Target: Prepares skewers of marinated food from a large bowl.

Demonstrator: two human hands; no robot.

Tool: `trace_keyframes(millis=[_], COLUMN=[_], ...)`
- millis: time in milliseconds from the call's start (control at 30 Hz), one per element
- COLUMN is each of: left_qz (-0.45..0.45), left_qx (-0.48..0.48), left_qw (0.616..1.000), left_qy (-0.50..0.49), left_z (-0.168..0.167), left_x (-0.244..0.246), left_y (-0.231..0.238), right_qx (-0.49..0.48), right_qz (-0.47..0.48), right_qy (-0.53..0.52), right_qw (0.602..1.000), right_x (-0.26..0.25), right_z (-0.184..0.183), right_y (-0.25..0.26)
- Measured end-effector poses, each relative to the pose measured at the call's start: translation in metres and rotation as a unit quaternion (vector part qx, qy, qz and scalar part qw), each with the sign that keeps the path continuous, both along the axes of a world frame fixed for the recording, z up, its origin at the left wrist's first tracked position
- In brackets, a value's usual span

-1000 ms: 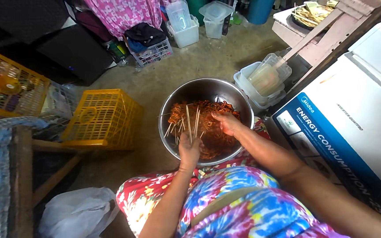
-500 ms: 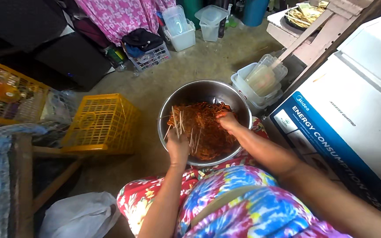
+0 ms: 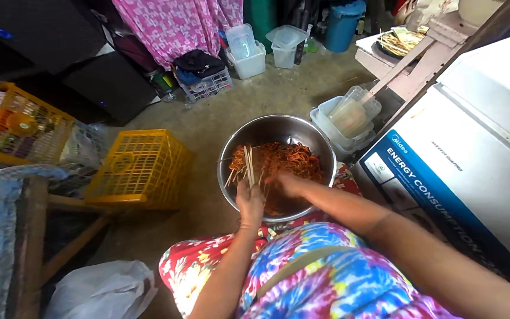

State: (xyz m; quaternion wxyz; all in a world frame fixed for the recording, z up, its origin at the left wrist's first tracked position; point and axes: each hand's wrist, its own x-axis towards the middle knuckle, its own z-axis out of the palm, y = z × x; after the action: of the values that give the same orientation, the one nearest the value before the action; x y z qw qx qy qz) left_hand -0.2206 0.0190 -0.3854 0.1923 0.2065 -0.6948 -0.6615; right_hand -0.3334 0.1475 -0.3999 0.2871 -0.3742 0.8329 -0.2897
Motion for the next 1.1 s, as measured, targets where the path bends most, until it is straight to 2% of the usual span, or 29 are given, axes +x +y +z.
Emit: trace_keyframes(millis=[67, 133, 233, 333, 433, 567, 733, 833, 967, 1033, 1100], left_qz=[-0.01, -0.028, -0.055, -0.048, -0.066, -0.091, -0.086, -0.063, -0.076, -0.091, -0.095], left_qx=[-0.003, -0.018, -0.043, -0.052, -0.094, -0.136, -0.136, -0.092, -0.103, -0.084, -0.035], left_qw=[1.0, 0.999, 0.997, 0.997, 0.99, 0.979, 0.981, 0.991, 0.989, 0.991, 0.994], left_qy=[0.005, -0.007, -0.02, -0.035, -0.084, -0.119, -0.104, -0.079, -0.071, -0.057, -0.05], left_z=[-0.001, -0.002, -0.001, 0.0, 0.0, 0.001, -0.001, 0.003, 0.01, 0.009, 0.004], left_x=[0.002, 0.003, 0.001, -0.001, -0.002, -0.004, -0.005, -0.004, -0.002, -0.001, -0.004], left_y=[0.0, -0.001, -0.003, -0.004, -0.007, -0.011, -0.015, -0.01, 0.006, 0.013, 0.013], right_qx=[0.019, 0.041, 0.081, 0.184, 0.275, 0.308, 0.141, 0.018, -0.161, -0.248, -0.328], right_qz=[0.069, 0.051, -0.111, -0.231, -0.214, -0.153, -0.169, -0.194, -0.233, -0.241, -0.246], right_qy=[0.006, 0.018, 0.046, 0.016, -0.007, -0.009, 0.052, 0.044, 0.066, 0.057, -0.001], right_qw=[0.997, 0.998, 0.99, 0.955, 0.937, 0.939, 0.974, 0.98, 0.957, 0.936, 0.912], right_x=[0.011, 0.014, 0.001, -0.022, -0.023, -0.007, -0.016, -0.019, -0.019, -0.021, -0.024], right_z=[0.006, 0.015, 0.026, 0.029, 0.031, 0.037, 0.037, 0.075, 0.133, 0.144, 0.141], right_y=[-0.005, -0.002, 0.013, 0.034, 0.041, 0.035, 0.048, 0.056, 0.069, 0.073, 0.073])
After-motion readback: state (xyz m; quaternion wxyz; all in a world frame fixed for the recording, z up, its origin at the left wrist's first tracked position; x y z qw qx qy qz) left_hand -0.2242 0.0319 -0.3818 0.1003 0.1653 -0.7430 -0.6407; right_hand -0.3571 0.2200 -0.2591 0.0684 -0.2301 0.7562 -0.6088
